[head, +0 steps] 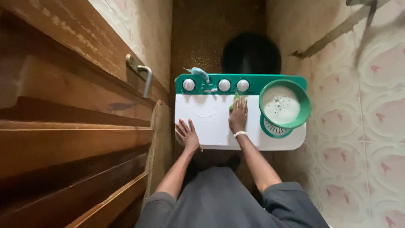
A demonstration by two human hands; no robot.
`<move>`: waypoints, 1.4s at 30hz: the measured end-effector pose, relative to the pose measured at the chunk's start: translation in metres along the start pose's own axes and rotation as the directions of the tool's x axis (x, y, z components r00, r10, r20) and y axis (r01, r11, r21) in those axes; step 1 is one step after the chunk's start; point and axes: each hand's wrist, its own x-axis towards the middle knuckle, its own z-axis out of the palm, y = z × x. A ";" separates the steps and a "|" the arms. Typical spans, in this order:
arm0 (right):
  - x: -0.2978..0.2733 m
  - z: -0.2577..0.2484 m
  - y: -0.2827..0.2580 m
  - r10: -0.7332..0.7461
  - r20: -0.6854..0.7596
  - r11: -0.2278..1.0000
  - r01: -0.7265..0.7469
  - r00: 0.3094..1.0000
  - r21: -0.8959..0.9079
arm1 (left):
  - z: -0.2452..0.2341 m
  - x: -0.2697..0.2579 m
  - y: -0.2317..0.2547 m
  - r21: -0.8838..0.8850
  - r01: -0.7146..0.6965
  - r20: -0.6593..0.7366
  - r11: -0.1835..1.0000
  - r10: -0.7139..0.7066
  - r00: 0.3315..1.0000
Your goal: Cleaning a small portable washing machine and its components with a sponge and soapy water.
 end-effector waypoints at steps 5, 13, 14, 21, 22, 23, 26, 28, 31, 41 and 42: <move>-0.118 0.032 -0.002 -0.101 -0.097 0.992 0.108 0.990 0.068 | 0.000 0.002 -0.008 -0.101 -0.070 -0.089 0.992 0.061 0.994; -0.090 0.036 -0.034 -0.159 -0.122 0.983 0.168 0.980 0.075 | 0.012 -0.006 -0.028 -0.216 -0.206 -0.261 0.954 0.147 0.954; -0.071 0.029 -0.041 -0.145 -0.108 0.983 0.156 0.984 0.100 | 0.013 -0.009 -0.033 -0.213 -0.247 -0.246 0.945 0.193 0.950; -0.044 0.128 -0.094 -0.297 0.152 0.908 0.328 0.943 -0.262 | 0.004 -0.027 -0.049 -0.312 -0.233 -0.349 0.921 0.117 0.930; -0.057 0.106 -0.106 -0.293 0.148 0.909 0.323 0.945 -0.265 | 0.006 -0.022 -0.048 -0.309 -0.239 -0.352 0.920 0.123 0.928; -0.070 0.083 -0.118 -0.431 0.153 0.895 0.444 0.889 -0.055 | 0.008 -0.017 -0.047 -0.309 -0.217 -0.302 0.926 0.122 0.946; -0.100 0.064 -0.098 -0.463 0.178 0.882 0.432 0.868 0.185 | 0.010 -0.010 -0.048 -0.403 -0.171 -0.246 0.899 0.073 0.967; -0.121 0.052 -0.079 -0.357 0.233 0.927 0.313 0.905 0.206 | 0.002 -0.012 -0.050 -0.494 -0.148 -0.236 0.857 0.032 0.971; -0.153 0.033 -0.080 -0.048 0.202 0.994 0.027 0.978 0.105 | -0.004 -0.010 -0.058 -0.579 -0.230 -0.331 0.782 0.032 0.943; -0.138 0.152 -0.159 -0.309 0.084 0.855 0.238 0.947 0.461 | 0.038 0.089 -0.086 -0.560 -0.301 -0.358 0.772 0.103 0.928; -0.136 0.167 -0.158 -0.263 0.256 0.725 0.016 0.930 0.689 | 0.030 0.085 -0.081 -0.536 -0.242 -0.274 0.809 0.105 0.956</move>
